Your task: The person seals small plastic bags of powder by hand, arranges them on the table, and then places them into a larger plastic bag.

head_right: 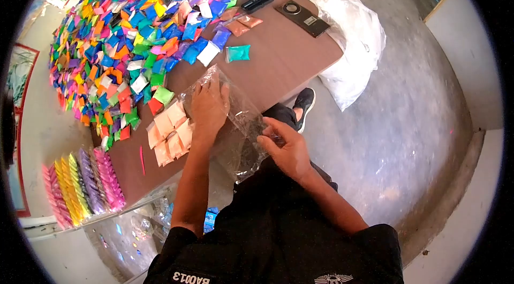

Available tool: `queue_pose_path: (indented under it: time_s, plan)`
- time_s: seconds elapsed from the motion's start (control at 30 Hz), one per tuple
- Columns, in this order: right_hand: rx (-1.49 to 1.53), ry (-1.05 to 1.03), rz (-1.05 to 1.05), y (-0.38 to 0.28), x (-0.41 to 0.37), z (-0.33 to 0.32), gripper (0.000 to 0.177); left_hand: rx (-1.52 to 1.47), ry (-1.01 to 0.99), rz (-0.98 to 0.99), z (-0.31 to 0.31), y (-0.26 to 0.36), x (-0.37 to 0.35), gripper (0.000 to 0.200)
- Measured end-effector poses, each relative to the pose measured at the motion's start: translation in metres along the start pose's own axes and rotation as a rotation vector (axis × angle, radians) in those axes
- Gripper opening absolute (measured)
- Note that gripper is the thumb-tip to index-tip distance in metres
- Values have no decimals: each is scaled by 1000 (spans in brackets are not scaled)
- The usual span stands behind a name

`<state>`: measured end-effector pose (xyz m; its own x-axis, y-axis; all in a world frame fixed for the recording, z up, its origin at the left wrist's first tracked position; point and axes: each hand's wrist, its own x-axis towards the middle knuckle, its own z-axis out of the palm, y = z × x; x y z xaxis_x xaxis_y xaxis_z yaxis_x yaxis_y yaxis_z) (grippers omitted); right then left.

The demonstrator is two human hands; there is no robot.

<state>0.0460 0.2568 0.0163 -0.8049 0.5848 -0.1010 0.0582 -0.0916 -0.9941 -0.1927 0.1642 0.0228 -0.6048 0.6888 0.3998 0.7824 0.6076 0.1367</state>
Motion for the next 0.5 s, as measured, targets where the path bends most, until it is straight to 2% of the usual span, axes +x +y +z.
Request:
queue_pose_path:
  time_s: [0.07,0.17,0.23,0.3,0.43,0.5]
  plan:
    - [20,-6,37,-2,-2,3,45,-8,-49,-49,-5,5,3,57]
    - [78,-6,-26,-8,1,3,42,-7,-149,-141,-10,9,11,60]
    - [105,-5,116,-10,8,-1,39,5,-201,-191,-6,4,14,63]
    - [101,-10,150,-14,20,-6,36,-141,158,-3,0,-4,24,63]
    - [111,13,144,-22,48,-4,30,-188,245,25,-1,-7,37,63]
    - [129,54,136,-29,63,1,29,-131,97,-4,-5,-6,36,62]
